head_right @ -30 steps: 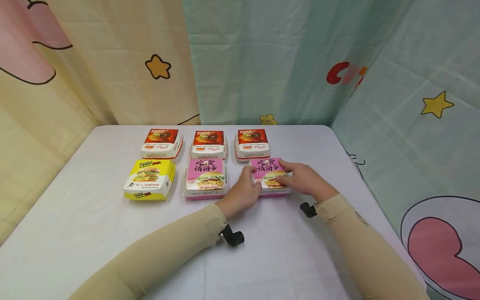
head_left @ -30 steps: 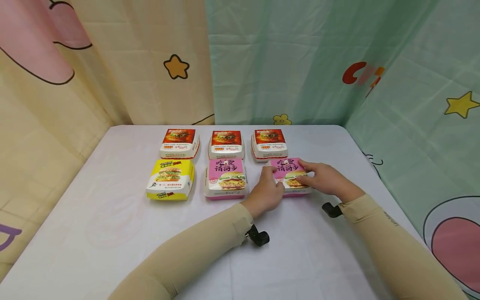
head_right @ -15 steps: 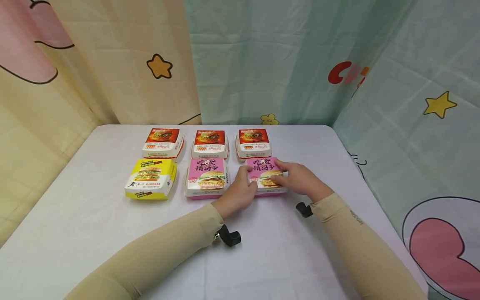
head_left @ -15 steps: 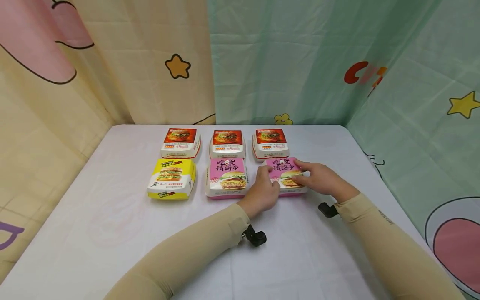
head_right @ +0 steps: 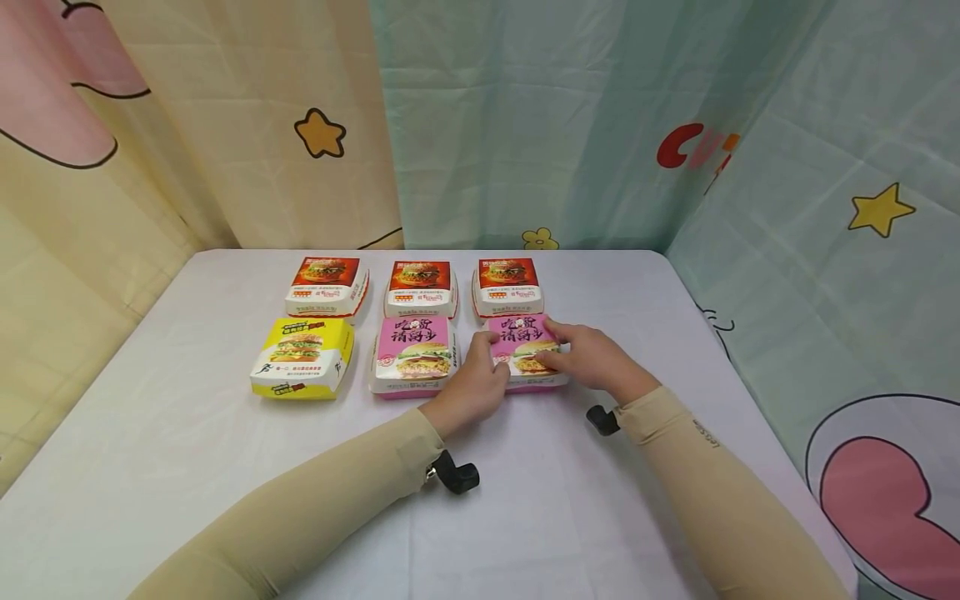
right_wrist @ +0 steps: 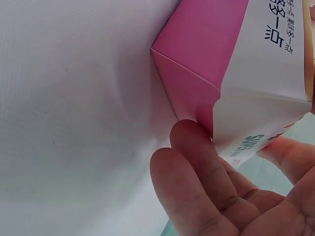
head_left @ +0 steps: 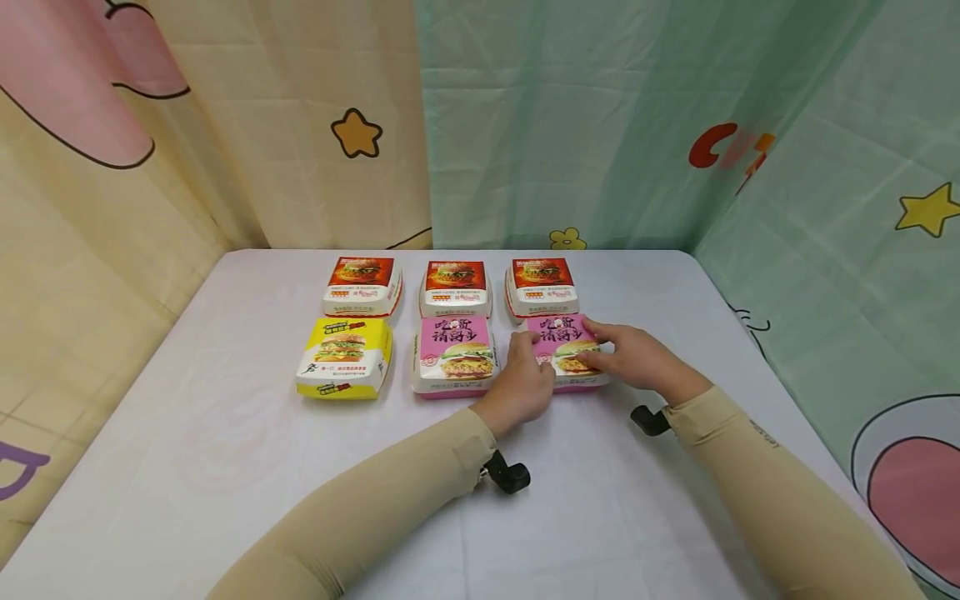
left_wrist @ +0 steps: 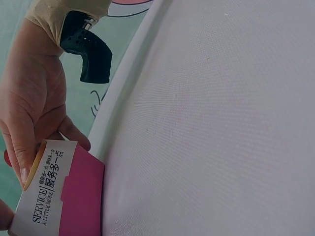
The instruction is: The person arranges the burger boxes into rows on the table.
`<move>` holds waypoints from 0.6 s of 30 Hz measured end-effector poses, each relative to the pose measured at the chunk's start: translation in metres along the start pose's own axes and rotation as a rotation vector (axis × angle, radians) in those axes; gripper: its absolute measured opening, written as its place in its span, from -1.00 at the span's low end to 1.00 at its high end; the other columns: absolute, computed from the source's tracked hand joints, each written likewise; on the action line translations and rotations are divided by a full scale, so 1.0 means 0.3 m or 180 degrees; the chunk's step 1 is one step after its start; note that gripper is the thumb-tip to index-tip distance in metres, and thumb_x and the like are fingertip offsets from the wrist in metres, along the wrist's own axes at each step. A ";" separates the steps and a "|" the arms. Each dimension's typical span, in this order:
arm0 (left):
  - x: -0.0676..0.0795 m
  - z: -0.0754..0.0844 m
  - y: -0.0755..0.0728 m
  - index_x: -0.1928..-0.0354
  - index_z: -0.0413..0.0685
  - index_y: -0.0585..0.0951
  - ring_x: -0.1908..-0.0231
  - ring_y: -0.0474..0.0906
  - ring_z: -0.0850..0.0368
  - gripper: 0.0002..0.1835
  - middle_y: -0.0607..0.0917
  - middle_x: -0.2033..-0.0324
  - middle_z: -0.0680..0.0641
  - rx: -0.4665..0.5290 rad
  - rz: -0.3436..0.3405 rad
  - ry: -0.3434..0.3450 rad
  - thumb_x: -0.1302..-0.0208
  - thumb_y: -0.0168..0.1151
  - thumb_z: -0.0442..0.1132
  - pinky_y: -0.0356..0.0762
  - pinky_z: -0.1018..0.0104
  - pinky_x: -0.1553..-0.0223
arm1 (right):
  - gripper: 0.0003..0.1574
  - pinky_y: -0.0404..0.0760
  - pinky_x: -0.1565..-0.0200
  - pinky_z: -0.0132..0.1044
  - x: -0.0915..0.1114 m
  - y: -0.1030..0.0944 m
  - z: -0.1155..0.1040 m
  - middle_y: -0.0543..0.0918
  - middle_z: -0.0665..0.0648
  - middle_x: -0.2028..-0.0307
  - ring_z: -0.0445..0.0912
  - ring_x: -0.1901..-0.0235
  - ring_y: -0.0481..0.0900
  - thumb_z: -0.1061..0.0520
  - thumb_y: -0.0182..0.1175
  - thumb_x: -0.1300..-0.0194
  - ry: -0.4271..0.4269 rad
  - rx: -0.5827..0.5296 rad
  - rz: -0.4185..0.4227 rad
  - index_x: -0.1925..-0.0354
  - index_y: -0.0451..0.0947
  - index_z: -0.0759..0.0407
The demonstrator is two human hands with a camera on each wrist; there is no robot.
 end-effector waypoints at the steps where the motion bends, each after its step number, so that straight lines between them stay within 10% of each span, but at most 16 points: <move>1: 0.001 0.000 -0.001 -0.55 -0.13 0.10 -0.53 0.25 -0.11 -0.43 0.22 -0.50 -0.25 0.0008 0.0003 -0.0008 -0.60 -0.11 -0.19 0.20 0.00 -0.59 | 0.05 0.42 -0.42 0.33 0.001 0.000 -0.001 0.48 0.37 -0.44 0.29 -0.43 0.39 -0.29 0.24 -0.47 -0.0011 0.0001 0.0006 -0.67 0.03 -0.04; 18: 0.013 0.004 -0.007 -0.56 -0.14 0.10 -0.52 0.25 -0.11 -0.42 0.19 -0.51 -0.24 0.0067 0.0011 -0.0038 -0.60 -0.12 -0.21 0.19 -0.02 -0.60 | 0.03 0.38 -0.43 0.36 0.001 0.009 -0.012 0.44 0.39 -0.46 0.31 -0.46 0.36 -0.27 0.21 -0.50 -0.0035 0.0007 0.0012 -0.68 0.01 -0.02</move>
Point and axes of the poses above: each hand's wrist, its own x-axis away from the middle knuckle, its own y-axis out of the palm, z = x × y, the point moved 2 cm from there along -x, towards the middle knuckle
